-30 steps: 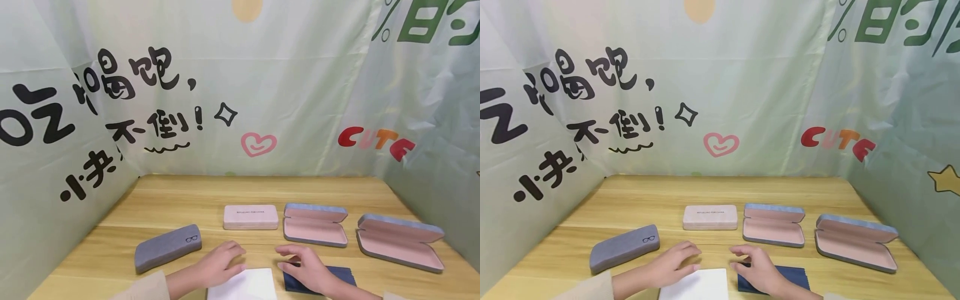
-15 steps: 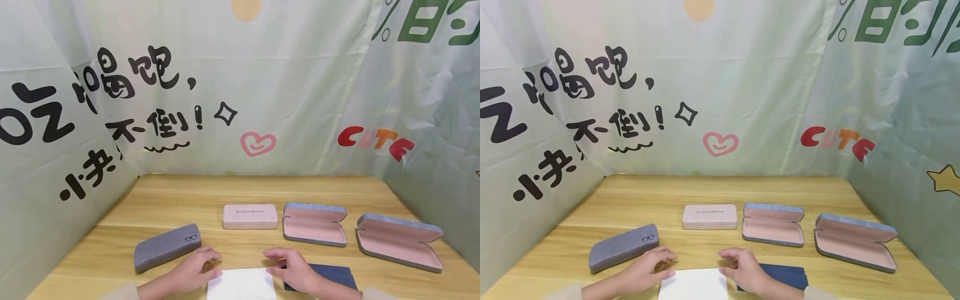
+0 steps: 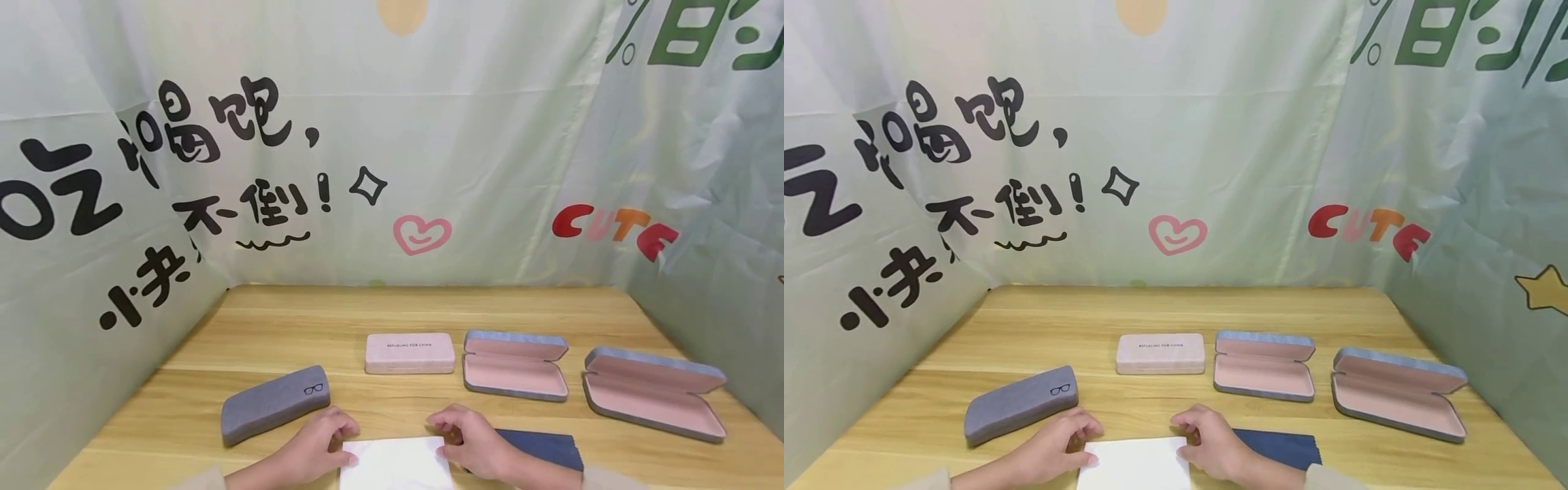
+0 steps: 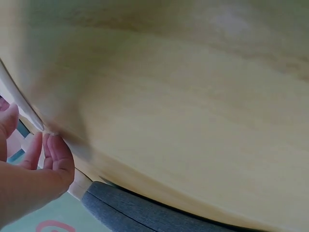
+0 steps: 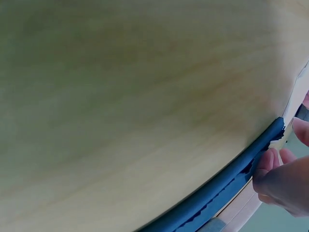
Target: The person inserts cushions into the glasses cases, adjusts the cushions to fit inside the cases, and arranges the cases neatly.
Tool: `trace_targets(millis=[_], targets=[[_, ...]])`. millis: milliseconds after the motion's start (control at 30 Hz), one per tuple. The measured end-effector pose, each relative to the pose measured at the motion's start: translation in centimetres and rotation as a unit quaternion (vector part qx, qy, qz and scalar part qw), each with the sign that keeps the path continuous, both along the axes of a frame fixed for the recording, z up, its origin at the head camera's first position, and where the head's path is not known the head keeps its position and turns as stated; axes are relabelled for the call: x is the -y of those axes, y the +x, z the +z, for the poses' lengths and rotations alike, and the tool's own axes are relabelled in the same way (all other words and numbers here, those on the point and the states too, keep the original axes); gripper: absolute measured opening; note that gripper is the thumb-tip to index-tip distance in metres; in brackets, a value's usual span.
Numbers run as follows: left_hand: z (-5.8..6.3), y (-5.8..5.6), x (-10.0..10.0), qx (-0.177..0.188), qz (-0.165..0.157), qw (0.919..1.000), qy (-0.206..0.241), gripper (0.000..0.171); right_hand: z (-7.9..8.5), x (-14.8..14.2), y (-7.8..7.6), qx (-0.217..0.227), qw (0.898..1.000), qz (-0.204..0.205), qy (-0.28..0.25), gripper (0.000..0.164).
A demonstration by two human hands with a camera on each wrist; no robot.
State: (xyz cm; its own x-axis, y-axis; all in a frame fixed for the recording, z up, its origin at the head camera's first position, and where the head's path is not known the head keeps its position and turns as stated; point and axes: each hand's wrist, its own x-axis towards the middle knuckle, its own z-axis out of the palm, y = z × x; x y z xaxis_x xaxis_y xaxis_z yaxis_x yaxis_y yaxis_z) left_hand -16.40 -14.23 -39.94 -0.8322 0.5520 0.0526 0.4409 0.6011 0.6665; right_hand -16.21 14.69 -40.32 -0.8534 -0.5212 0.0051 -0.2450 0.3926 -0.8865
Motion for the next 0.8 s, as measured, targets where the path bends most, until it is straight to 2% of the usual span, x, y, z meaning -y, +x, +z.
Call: trace_targets(millis=[300,567,800], targets=[[0.5,-0.1,-0.1,0.064,0.019,0.9978,-0.004,0.026,0.2,0.7,-0.4,-0.035,0.999,0.02,0.035,0.035],[0.6,-0.1,-0.4,0.063,0.015,0.9979,0.003,0.022,0.8,1.5,-0.5,-0.026,0.996,0.034,0.081,0.031],[0.6,0.0,-0.4,0.059,0.027,0.9977,-0.021,0.018,1.2,1.4,-0.2,-0.032,0.993,0.033,0.104,0.022]])
